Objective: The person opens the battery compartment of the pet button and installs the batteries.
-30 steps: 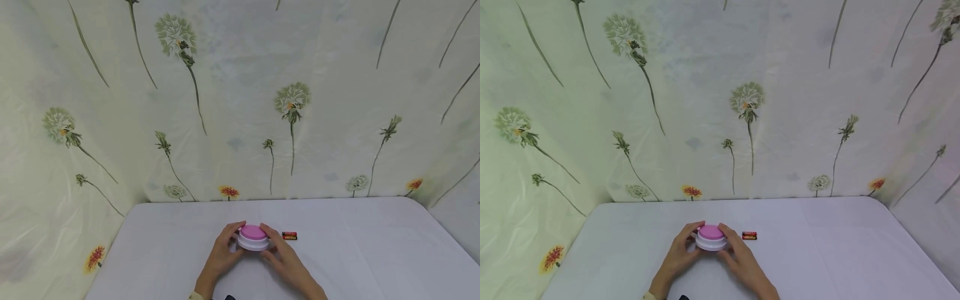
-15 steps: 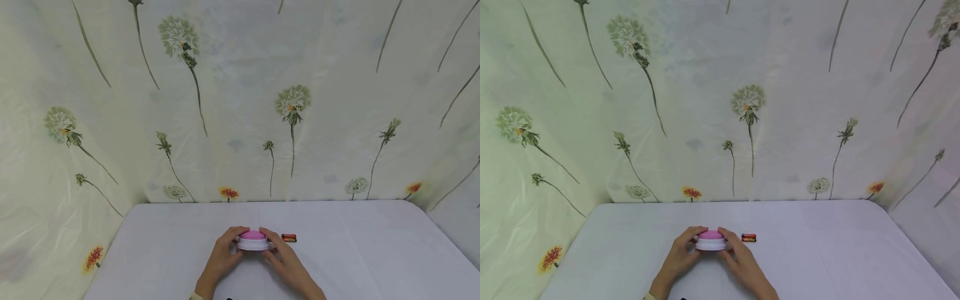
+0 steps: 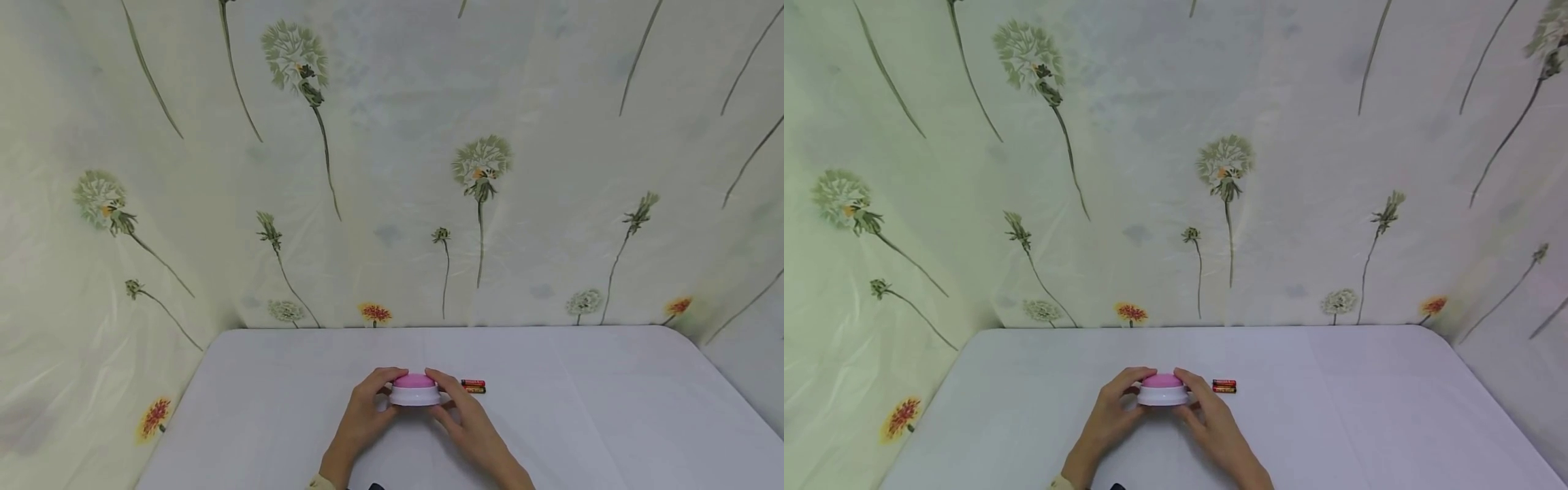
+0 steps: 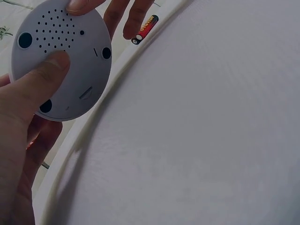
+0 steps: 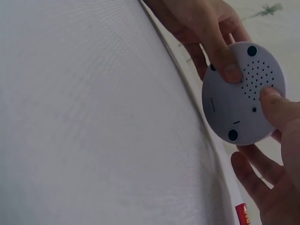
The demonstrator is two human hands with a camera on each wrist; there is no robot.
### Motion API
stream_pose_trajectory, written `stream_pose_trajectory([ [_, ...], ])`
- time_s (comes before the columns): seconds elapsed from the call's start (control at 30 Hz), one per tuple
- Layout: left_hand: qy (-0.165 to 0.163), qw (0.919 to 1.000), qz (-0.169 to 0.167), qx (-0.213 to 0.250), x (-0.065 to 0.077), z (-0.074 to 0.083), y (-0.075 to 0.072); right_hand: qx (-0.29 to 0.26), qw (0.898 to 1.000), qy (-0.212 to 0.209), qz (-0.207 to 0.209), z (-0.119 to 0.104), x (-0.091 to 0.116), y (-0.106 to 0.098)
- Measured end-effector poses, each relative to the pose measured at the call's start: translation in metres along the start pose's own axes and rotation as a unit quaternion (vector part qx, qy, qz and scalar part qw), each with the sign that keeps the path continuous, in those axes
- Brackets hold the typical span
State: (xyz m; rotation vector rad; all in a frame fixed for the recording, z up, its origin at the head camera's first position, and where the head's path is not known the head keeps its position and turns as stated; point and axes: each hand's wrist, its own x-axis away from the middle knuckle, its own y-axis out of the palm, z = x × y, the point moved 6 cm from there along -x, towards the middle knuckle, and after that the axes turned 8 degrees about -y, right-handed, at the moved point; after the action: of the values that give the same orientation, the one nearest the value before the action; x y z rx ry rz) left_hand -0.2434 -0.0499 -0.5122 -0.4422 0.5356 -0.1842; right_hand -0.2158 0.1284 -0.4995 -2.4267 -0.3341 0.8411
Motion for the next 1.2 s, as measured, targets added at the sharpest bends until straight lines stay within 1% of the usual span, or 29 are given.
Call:
stream_pose_trajectory([
  [0.07, 0.004, 1.0, 0.002, 0.0, -0.0002, 0.0007, -0.0001, 0.005, 1.0, -0.006, 0.003, -0.0007, -0.0006, -0.0003],
  [0.23, -0.005, 1.0, 0.002, 0.003, -0.0009, 0.001, -0.0008, 0.004, 1.0, -0.005, 0.019, -0.0017, -0.001, -0.0021],
  [0.43, -0.037, 0.999, -0.003, 0.026, -0.0013, 0.0002, -0.0007, 0.011, 0.999, 0.024, 0.024, 0.0003, -0.0014, -0.0035],
  [0.63, -0.049, 0.9982, 0.0, 0.036, 0.0006, -0.0006, 0.0005, 0.022, 0.999, 0.027, 0.024, 0.0029, -0.0001, -0.0036],
  [0.77, -0.069, 0.9966, -0.011, 0.042, 0.0022, -0.0021, 0.001, 0.017, 0.999, 0.043, 0.023, 0.0042, 0.0014, -0.003],
  [0.83, -0.074, 0.996, -0.015, 0.048, 0.0025, -0.0029, 0.0014, 0.013, 0.998, 0.051, 0.026, 0.0043, 0.0021, -0.0031],
  [0.93, -0.074, 0.9957, -0.016, 0.054, 0.0018, -0.0032, 0.0012, 0.011, 0.998, 0.059, 0.028, 0.0042, 0.0018, -0.0036],
  [1.03, -0.074, 0.9953, -0.017, 0.06, 0.001, -0.0032, 0.0009, 0.019, 0.998, 0.054, 0.029, 0.0045, 0.0015, -0.0036],
  [1.2, -0.073, 0.9959, -0.02, 0.05, 0.0015, -0.003, 0.0013, 0.03, 0.998, 0.045, 0.028, 0.0056, 0.0023, -0.003],
])
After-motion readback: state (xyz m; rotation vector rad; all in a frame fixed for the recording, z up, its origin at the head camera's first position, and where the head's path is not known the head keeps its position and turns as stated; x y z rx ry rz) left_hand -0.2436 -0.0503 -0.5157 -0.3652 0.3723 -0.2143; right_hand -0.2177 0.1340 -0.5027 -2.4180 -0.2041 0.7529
